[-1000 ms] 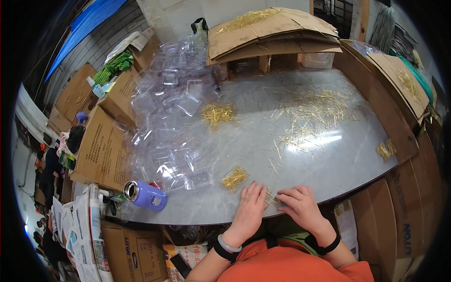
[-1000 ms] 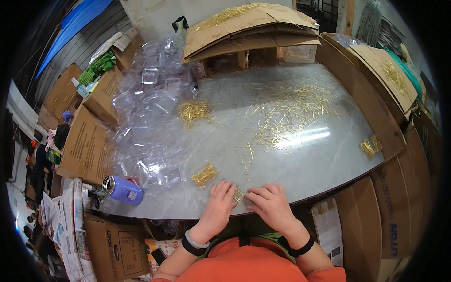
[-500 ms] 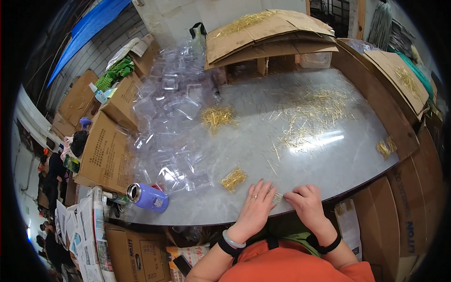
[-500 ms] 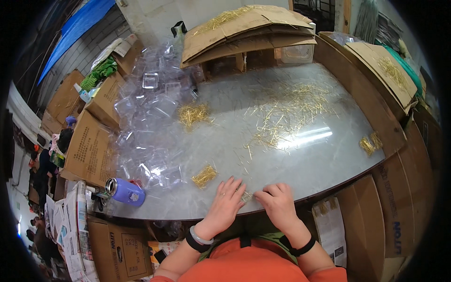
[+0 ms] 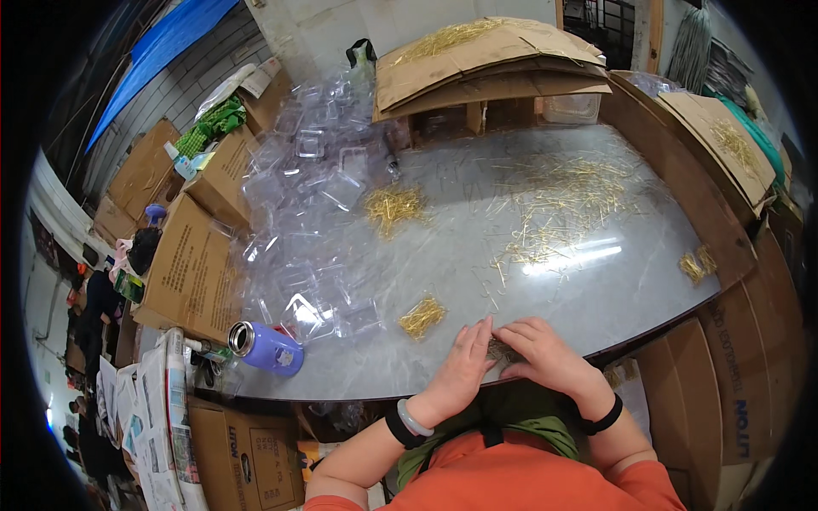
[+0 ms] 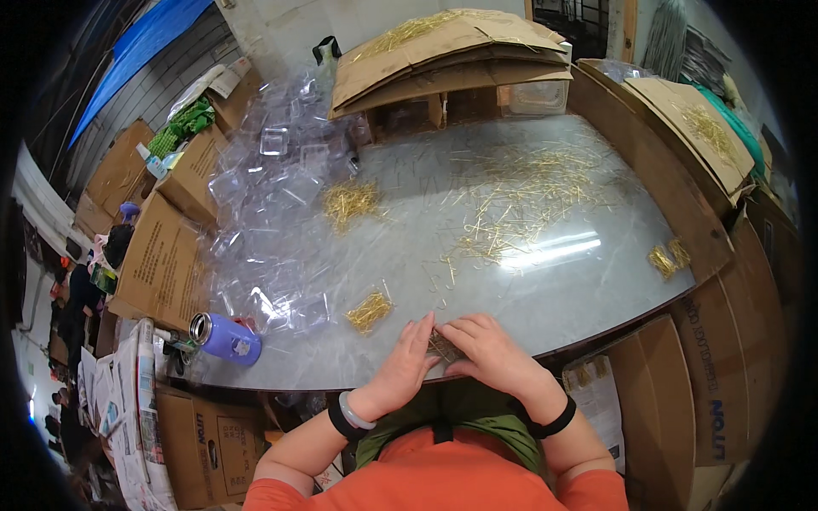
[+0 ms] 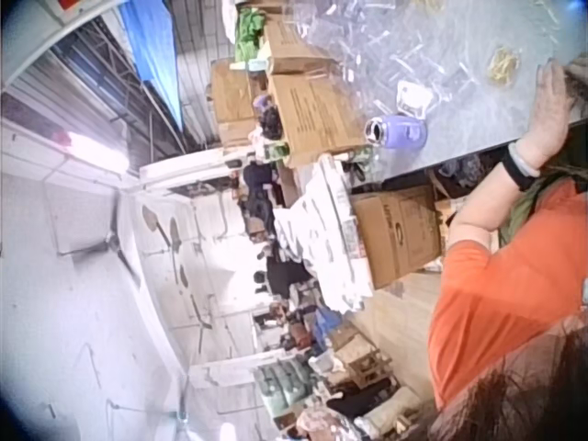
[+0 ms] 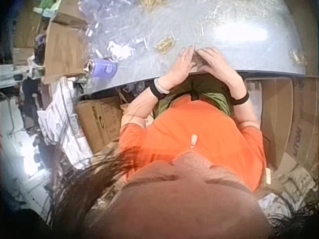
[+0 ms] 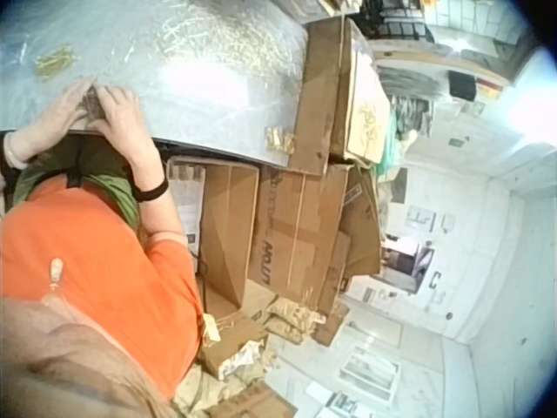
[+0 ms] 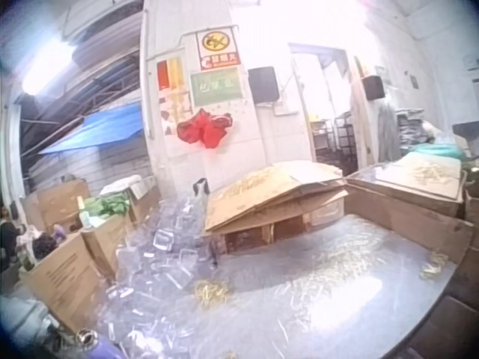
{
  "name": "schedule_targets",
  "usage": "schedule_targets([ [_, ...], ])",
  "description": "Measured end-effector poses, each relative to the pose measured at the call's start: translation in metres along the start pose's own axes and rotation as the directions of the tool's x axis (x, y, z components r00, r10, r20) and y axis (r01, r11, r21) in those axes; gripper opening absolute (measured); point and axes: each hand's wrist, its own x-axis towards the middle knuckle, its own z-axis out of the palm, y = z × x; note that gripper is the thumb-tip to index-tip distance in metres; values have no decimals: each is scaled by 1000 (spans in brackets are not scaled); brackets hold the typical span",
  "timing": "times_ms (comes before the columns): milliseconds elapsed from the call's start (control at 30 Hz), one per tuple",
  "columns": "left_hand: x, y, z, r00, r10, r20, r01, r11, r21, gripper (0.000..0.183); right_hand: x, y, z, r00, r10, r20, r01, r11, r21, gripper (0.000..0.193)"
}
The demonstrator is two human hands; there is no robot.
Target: Manually counting and packaging small gold pins into plastic containers.
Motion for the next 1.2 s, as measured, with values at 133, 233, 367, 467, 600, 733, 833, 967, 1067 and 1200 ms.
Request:
schedule_targets([
  [133, 1, 0, -1, 999, 23, 28, -24, 1000, 15, 77, -7, 13, 8, 998, -59, -9, 59, 998, 25, 49],
  [233, 2, 2, -1, 999, 27, 40, -28, 999, 29, 78, -11, 15, 28, 991, 32, -126, -33, 999, -4, 53],
  [367, 1, 9, -3, 999, -39, 17, 39, 999, 8, 77, -8, -13, 51, 936, 149, -320, -149, 988, 25, 58],
  [467, 0, 6, 0, 999, -43, -32, 41, 998, -40, 76, -3, -32, 59, 943, 210, -257, -160, 967, 200, 67],
  [600, -2, 2, -1, 997, -49, -54, 42, 990, -131, 80, 5, -24, 44, 972, 174, -159, -118, 943, 312, 67],
  [733, -3, 5, -15, 996, -74, -50, 63, 977, -204, 85, 12, -7, 20, 999, 0, 41, -6, 991, 134, 66],
  [833, -10, 6, -22, 994, -88, -68, 74, 980, -185, 82, 12, 0, 23, 996, -58, 62, 54, 996, 71, 56],
  [967, -21, 23, -35, 973, -211, -89, 223, 963, 152, 64, 6, 9, 31, 991, -134, 11, 132, 988, 85, 44],
  [1067, -24, 26, -37, 954, -292, -70, 298, 947, 121, 55, 6, 5, 28, 989, -151, 3, 150, 987, 57, 44],
  [1200, -10, 21, -35, 967, -254, 6, 254, 967, -12, 55, 4, -7, 30, 996, -57, -67, 58, 998, 20, 38],
])
